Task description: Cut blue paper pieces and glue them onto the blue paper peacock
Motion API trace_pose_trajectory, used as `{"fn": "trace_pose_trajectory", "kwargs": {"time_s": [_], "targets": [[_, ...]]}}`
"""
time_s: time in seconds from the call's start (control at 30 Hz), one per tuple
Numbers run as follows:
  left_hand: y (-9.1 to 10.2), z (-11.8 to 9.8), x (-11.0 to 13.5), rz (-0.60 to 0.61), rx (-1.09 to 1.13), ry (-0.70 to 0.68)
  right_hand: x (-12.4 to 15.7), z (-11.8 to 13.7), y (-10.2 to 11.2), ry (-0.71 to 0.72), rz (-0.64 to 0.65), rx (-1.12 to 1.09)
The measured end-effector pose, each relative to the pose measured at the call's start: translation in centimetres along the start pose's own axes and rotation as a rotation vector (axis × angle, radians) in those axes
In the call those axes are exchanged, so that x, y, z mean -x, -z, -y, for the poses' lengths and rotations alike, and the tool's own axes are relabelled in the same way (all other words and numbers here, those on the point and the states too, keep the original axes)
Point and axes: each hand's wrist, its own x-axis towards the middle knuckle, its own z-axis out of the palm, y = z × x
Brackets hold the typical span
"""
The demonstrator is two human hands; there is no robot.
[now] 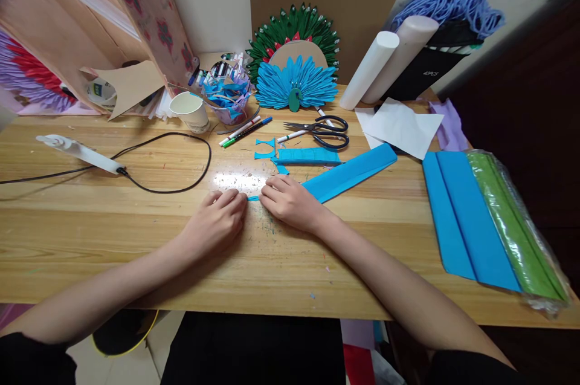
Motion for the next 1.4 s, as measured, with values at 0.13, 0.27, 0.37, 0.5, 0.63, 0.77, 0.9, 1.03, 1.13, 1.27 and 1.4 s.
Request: {"fn": "trace_pose_trajectory", "kwargs": {"time_s": [0.13, 0.27, 0.37, 0.5, 0.63, 0.77, 0.9, 1.03, 1.13, 1.27, 1.4], "targets": [[0.7, 0.1, 0.3, 0.03, -0.008, 0.026, 0.0, -0.1, -0.1, -0.002, 0.011, -0.003], [0.9, 0.8, 0.1, -0.045, 0.115, 0.177, 0.1, -0.1, -0.1, 0.005, 0.005, -0.001], [0.3, 1.4, -0.3, -0.114, 0.285, 0.304, 0.1, 0.0, -0.1, -0.004, 0.0, 0.0], [-0.8, 1.8, -0.7, -0.097, 0.512, 0.357, 0.3, 0.0, -0.3, -0.052, -0.001, -0.024], [-1.4, 1.7, -0.8, -0.118, 0.58, 0.381, 0.3, 0.0, -0.7, -0.096, -0.01, -0.057], [-1.6, 1.9, -1.1, -0.094, 0.701, 0.406, 0.2, 0.1, -0.7, -0.122, -0.062, -0.045], [-1.4, 2.2, -1.2, -0.066, 0.962, 0.478, 0.4, 0.3, -0.4, -0.127, -0.137, -0.014], [-1.0, 2.1, -1.3, 0.101, 1.39, 0.632, 0.8, 0.4, -0.2, -0.124, -0.202, -0.033], [-0.8, 1.9, -1.5, 0.198, 1.62, 0.712, 0.9, 0.5, -0.1, -0.09, -0.209, -0.031], [-1.0, 1.9, -1.6, 0.216, 1.698, 0.732, 0.7, 0.5, 0.0, -0.096, -0.23, -0.072], [-1.3, 1.9, -1.4, 0.094, 1.547, 0.654, 0.1, 0.6, -0.1, -0.321, -0.2, -0.337]]}}
